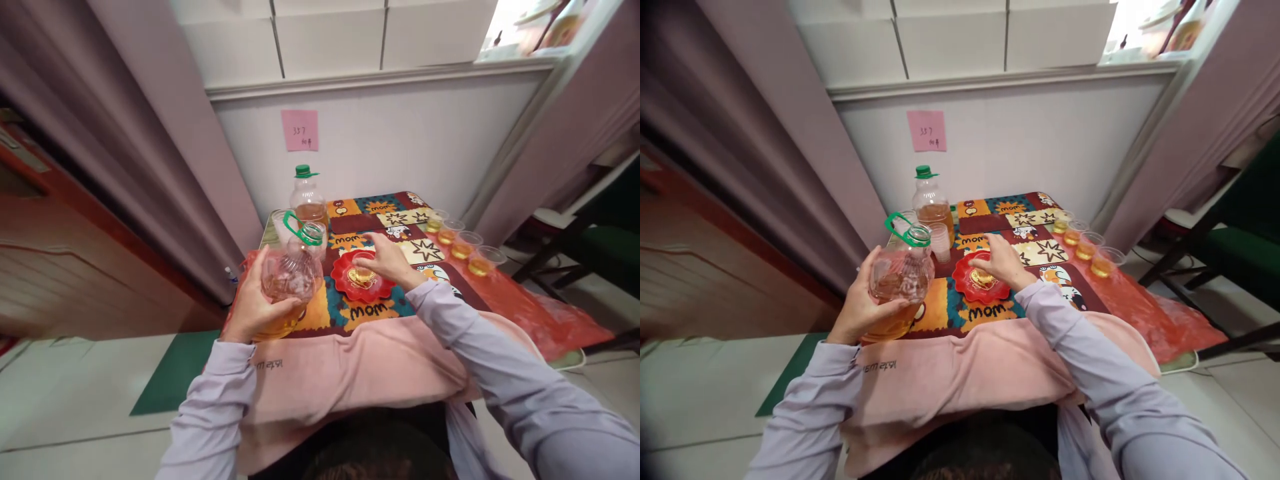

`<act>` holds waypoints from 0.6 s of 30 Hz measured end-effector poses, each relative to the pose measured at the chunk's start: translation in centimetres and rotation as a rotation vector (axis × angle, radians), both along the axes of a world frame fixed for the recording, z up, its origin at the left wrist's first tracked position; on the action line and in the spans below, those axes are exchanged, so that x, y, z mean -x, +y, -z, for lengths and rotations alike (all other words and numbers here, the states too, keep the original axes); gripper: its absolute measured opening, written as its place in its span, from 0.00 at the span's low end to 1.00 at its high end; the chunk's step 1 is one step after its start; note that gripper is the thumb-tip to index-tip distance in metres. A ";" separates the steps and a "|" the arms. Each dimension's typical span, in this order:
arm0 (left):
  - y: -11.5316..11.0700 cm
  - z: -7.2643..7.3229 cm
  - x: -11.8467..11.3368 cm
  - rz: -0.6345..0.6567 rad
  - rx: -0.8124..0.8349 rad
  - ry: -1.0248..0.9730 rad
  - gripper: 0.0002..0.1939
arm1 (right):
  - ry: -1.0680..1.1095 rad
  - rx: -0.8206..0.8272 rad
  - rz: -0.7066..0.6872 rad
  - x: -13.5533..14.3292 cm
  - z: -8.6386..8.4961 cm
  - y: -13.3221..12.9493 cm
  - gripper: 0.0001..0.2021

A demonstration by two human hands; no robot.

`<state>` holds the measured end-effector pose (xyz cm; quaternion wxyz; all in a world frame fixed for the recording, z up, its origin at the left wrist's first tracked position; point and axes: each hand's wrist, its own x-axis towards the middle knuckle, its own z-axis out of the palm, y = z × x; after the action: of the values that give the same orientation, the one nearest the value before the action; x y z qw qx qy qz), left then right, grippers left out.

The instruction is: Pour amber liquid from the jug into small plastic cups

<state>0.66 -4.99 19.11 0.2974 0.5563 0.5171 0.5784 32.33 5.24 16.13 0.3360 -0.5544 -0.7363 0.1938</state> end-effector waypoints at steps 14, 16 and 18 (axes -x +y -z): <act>0.3 0.6 -0.7 -0.023 0.040 0.052 0.66 | -0.228 0.177 0.117 0.0 1.1 0.3 0.19; 0.2 0.8 -0.6 -0.030 0.024 0.152 0.67 | -0.183 0.154 0.147 -1.1 0.5 0.1 0.22; -0.1 0.7 -0.5 -0.040 0.029 0.305 0.66 | -0.118 0.125 0.164 -3.1 -0.3 -0.6 0.25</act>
<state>1.15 -5.05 18.43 0.2117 0.6230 0.5755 0.4856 35.44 4.64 16.44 0.2715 -0.6433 -0.6933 0.1783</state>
